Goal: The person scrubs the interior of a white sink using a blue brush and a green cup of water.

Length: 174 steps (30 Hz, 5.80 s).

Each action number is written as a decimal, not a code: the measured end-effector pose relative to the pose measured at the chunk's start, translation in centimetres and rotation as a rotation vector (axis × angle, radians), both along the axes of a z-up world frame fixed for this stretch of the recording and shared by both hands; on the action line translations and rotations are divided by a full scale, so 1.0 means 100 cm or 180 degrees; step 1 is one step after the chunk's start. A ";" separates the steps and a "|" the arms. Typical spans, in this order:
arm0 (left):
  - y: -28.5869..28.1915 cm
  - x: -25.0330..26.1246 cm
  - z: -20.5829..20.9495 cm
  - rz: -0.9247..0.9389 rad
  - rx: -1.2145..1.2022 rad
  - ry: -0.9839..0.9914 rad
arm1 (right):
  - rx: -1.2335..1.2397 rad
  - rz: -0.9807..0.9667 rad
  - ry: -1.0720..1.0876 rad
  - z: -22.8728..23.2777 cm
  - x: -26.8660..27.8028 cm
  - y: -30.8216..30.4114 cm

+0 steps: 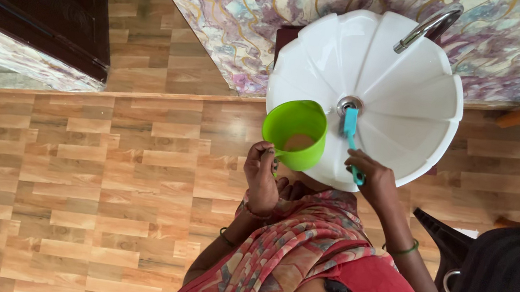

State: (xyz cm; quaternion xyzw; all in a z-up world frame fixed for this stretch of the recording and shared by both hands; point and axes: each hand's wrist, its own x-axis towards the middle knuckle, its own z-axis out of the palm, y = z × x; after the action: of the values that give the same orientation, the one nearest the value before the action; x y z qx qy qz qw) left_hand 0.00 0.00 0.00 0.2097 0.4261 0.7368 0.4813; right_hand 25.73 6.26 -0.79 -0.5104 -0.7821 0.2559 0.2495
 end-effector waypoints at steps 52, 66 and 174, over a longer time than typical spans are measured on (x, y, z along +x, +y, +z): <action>-0.020 -0.004 0.017 0.0113 -0.0060 0.0032 | 0.0008 0.0071 0.0277 0.012 0.009 0.009; -0.011 0.013 0.028 -0.0092 -0.0208 0.0031 | 0.0302 0.0111 0.0112 -0.009 0.004 0.021; 0.019 0.095 0.040 0.0702 -0.0088 -0.0189 | 0.0489 0.0825 -0.0108 -0.032 0.051 0.073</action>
State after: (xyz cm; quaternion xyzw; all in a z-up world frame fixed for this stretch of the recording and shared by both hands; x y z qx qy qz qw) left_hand 9.53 1.93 3.98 0.1329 0.4422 0.7852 0.4126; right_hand 30.83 13.57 -4.02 -0.3889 -0.8628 0.2167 0.2394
